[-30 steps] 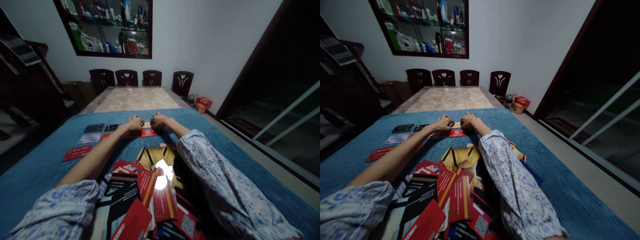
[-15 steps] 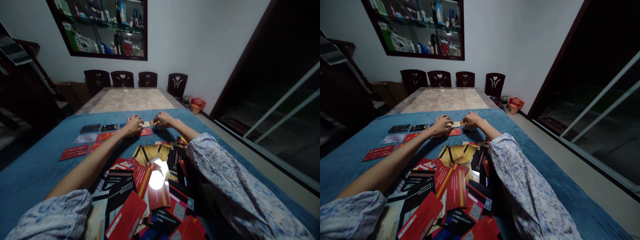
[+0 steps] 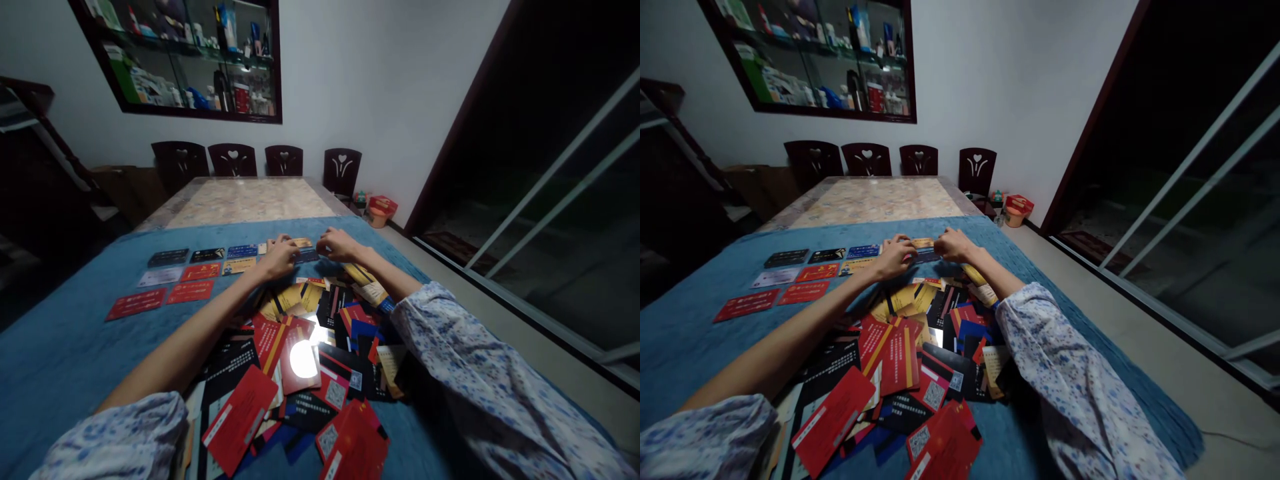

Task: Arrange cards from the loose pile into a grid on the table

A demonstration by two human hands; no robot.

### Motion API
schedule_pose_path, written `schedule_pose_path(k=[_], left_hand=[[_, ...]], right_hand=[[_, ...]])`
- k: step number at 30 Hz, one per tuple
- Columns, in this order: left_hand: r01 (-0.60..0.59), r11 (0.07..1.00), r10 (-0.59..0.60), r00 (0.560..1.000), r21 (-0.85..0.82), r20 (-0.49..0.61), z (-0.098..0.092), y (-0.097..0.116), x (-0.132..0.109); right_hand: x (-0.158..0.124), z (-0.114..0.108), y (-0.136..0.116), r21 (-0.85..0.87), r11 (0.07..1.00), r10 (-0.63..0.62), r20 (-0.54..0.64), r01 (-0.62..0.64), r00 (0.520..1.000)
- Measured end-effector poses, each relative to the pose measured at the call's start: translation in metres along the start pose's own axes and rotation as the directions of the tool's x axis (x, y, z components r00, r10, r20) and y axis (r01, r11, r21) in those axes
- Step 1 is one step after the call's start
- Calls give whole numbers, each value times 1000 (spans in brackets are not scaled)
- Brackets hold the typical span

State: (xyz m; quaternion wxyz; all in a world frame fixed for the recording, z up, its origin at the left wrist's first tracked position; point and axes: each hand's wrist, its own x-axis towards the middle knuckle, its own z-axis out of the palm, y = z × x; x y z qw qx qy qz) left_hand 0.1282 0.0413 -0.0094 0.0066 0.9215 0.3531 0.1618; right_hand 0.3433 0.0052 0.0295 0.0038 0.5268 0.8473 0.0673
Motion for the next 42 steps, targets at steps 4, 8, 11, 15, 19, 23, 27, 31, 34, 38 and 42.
schedule_pose_path(k=[4,8,11,15,19,23,27,31,34,38,42], left_hand=[[-34,999,34,999,-10,12,4,19,1],[-42,999,43,998,-32,53,4,36,2],[-58,998,60,996,-40,67,5,48,4],[-71,996,75,992,-49,100,7,64,8],[-91,994,97,989,-62,111,11,83,14],[-125,990,132,984,-70,123,19,102,19],[-142,987,151,976,-69,157,25,117,22],[-168,983,179,962,-69,206,28,124,23],[-175,983,182,954,-51,237,28,123,24],[-151,988,154,951,-31,270,26,121,25],[-91,996,89,963,-4,253,27,121,27]], right_hand=[[-25,0,6,21,999,27,0,-27,1000],[-48,4,12,38,998,47,-6,-47,999],[-63,10,17,44,994,96,-10,-95,995],[-81,24,25,55,985,164,-4,-163,986],[-95,41,36,80,976,202,-9,-201,979],[-103,51,45,108,978,179,-7,-177,984],[-105,52,48,141,981,134,24,-136,991],[-105,55,47,165,978,120,59,-129,991],[-104,58,47,170,976,126,58,-134,990],[-101,59,46,131,977,160,74,-168,984],[-97,58,39,87,979,176,73,-182,982]])
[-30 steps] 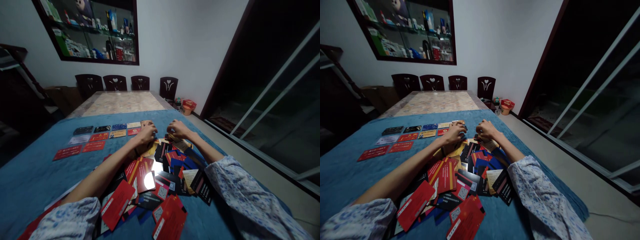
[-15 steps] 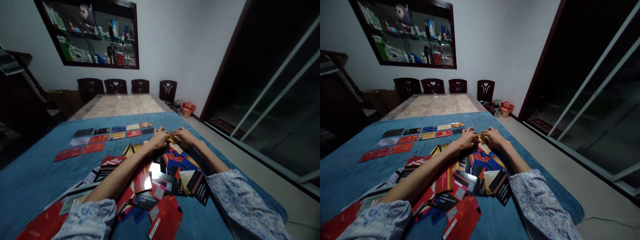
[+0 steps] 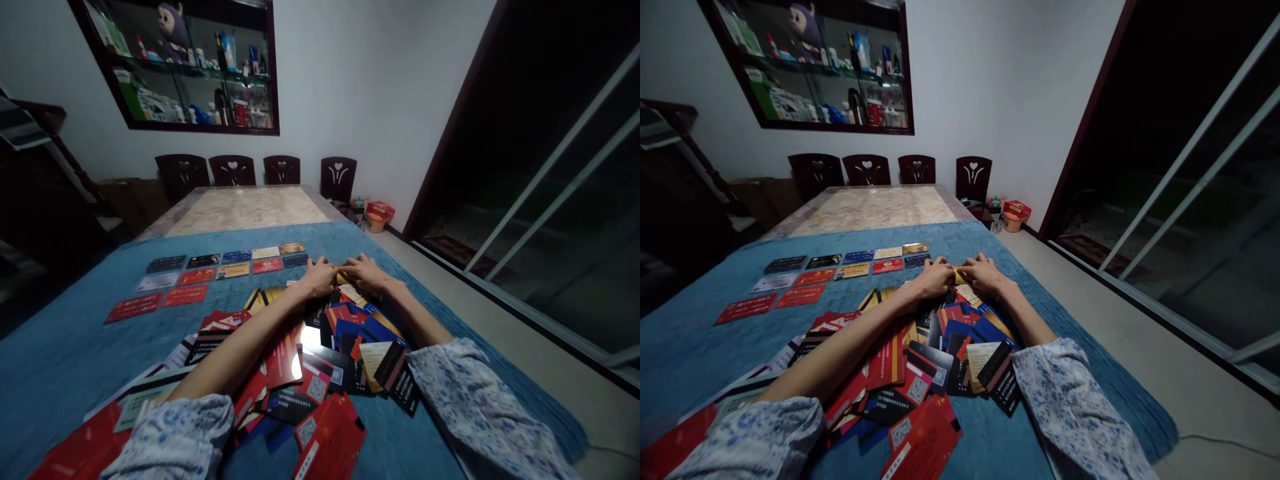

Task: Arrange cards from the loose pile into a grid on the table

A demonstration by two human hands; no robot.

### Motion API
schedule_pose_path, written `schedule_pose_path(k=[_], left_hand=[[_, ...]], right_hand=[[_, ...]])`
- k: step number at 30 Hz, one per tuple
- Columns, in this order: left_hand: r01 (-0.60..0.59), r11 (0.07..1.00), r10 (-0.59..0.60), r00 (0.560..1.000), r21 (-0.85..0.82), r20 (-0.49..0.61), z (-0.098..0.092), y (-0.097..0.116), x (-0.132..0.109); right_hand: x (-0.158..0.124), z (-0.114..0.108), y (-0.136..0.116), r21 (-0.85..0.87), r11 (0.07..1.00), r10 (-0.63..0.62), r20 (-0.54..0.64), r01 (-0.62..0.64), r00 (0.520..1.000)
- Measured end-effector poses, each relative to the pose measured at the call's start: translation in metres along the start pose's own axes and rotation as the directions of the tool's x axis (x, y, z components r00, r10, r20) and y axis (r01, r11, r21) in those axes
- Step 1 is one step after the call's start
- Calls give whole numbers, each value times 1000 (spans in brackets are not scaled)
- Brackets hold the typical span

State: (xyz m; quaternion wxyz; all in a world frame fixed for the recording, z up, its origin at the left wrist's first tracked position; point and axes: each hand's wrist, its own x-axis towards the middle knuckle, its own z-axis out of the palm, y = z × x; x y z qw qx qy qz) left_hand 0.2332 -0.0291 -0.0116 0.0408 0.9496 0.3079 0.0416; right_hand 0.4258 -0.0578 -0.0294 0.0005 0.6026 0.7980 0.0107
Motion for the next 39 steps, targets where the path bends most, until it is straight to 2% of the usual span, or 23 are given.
schedule_pose_path(k=[10,20,25,32,39], left_hand=[[103,992,-110,989,-76,-99,12,-5,-1],[139,988,-147,979,-64,-138,15,-1,-6],[158,984,-167,979,-80,-114,14,-3,-5],[76,997,-72,990,33,-119,14,-7,-7],[74,997,-69,987,33,-145,14,-7,-9]], right_hand=[[0,-6,-20,-60,997,40,-38,-43,998],[6,2,-12,-25,999,25,-21,-26,999],[4,-4,-12,29,1000,0,7,-1,1000],[-2,-15,-13,69,997,36,33,-38,999],[1,-7,-3,107,994,5,-7,-4,1000]])
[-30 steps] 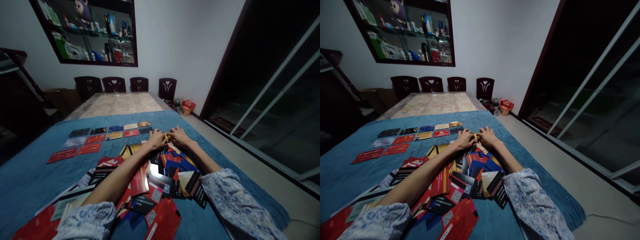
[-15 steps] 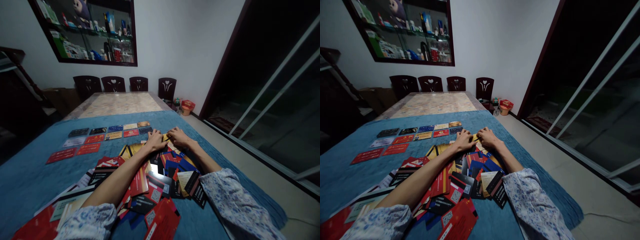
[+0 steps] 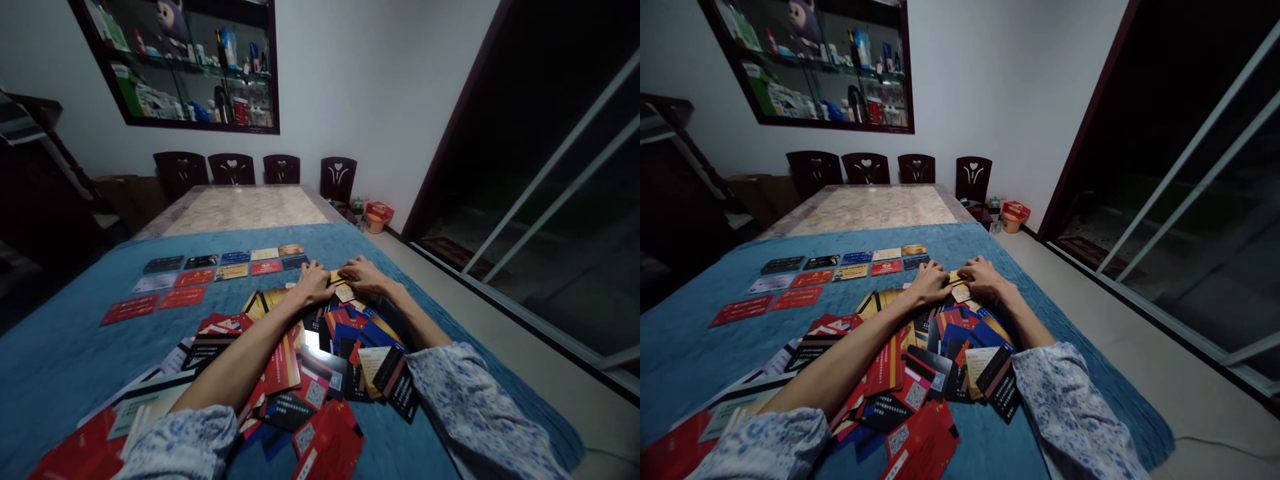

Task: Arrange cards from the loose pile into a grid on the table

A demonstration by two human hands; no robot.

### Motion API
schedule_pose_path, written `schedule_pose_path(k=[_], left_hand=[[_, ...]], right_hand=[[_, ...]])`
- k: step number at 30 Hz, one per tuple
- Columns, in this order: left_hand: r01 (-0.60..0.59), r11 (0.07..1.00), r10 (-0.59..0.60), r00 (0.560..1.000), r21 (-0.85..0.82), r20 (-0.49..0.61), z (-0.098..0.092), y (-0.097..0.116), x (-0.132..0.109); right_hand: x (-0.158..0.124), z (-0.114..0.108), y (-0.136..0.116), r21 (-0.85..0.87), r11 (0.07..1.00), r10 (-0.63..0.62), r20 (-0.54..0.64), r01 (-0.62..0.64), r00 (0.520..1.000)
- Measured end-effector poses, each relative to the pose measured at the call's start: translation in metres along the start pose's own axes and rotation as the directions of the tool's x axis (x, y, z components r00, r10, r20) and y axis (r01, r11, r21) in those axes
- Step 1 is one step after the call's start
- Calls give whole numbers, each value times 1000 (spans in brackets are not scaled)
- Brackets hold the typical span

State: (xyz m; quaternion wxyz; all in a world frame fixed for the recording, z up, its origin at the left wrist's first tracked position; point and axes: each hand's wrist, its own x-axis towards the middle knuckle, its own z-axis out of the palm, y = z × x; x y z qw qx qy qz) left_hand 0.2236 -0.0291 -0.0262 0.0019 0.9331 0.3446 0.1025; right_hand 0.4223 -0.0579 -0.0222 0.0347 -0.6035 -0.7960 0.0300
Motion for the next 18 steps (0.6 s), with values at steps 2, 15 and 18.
schedule_pose_path(k=[2,15,18], left_hand=[[-17,1000,18,1000,26,-16,0,0,0],[141,985,-157,974,-102,-162,0,-7,0],[170,978,-191,963,-121,-189,2,-10,2]], right_hand=[[1,2,4,16,1000,-12,-27,13,1000],[6,10,13,62,995,-61,-284,82,957],[5,10,11,85,994,-40,-319,70,947]])
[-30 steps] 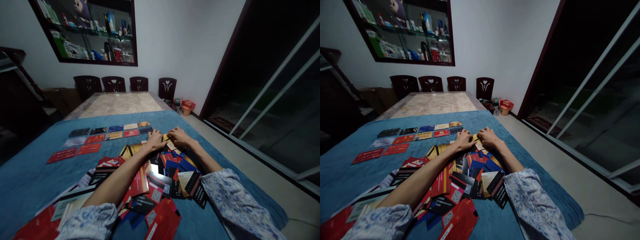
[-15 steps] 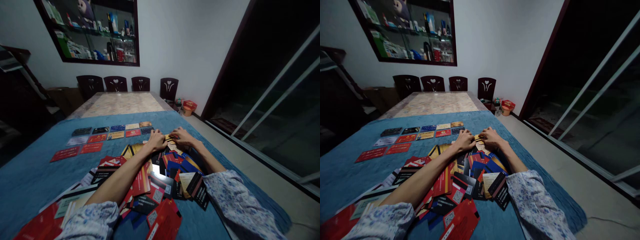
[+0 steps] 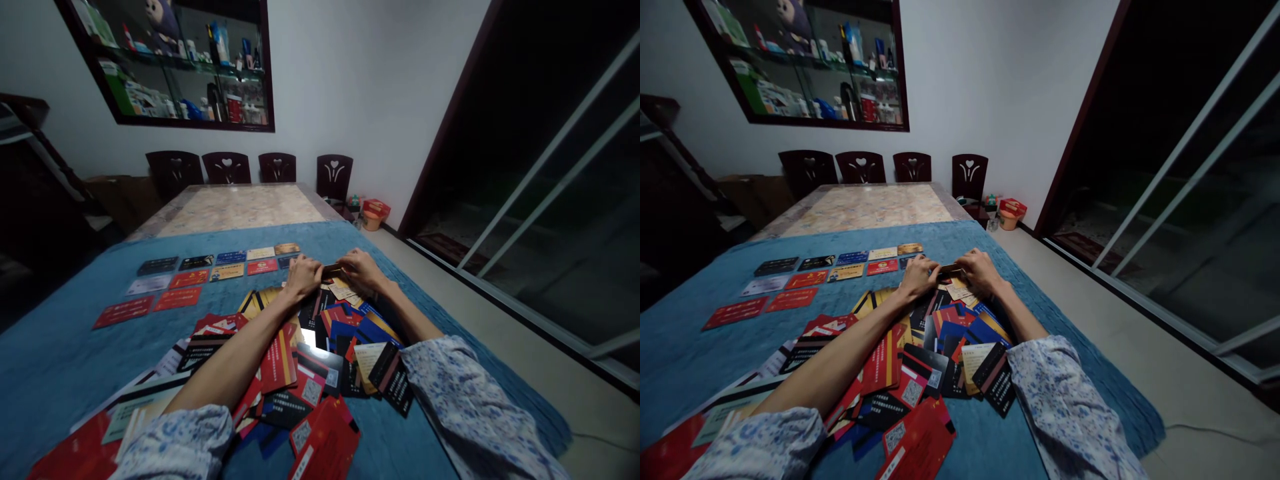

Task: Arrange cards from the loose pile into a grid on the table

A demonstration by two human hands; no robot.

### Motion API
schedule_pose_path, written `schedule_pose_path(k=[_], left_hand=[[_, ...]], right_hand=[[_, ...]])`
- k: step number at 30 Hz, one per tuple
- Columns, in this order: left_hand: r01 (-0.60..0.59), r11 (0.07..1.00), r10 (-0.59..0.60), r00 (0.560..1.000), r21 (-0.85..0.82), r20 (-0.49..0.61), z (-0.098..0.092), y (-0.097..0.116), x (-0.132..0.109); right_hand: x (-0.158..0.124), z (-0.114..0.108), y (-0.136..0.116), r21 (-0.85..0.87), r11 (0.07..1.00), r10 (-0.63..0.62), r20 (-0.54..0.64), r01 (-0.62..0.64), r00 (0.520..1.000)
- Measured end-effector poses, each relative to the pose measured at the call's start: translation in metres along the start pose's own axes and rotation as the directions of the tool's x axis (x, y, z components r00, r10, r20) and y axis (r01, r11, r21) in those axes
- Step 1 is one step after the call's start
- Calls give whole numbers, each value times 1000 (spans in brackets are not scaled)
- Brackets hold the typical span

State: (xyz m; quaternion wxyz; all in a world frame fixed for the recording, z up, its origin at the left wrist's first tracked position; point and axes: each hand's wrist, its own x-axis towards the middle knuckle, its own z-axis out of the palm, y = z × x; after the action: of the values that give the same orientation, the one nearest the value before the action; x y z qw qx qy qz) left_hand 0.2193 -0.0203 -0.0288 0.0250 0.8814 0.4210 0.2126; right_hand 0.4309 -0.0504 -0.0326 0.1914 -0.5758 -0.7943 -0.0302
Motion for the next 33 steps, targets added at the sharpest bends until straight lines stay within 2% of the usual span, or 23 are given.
schedule_pose_path(k=[6,12,17,26,33], left_hand=[[43,997,-44,999,-62,-20,1,-5,2],[68,989,-72,997,-131,-25,2,-4,3],[68,990,-70,997,-125,-11,3,-3,2],[58,998,-56,997,-40,55,6,-3,0],[76,997,-75,993,-17,89,1,1,-2]], right_hand=[[-1,-4,-8,31,998,61,-58,-59,996],[-2,2,-12,25,994,105,-89,-103,991],[-3,5,-13,-29,994,106,-57,-108,993],[-4,-3,-24,-163,982,108,37,-101,993],[-4,-2,-22,-172,982,87,77,-73,993]])
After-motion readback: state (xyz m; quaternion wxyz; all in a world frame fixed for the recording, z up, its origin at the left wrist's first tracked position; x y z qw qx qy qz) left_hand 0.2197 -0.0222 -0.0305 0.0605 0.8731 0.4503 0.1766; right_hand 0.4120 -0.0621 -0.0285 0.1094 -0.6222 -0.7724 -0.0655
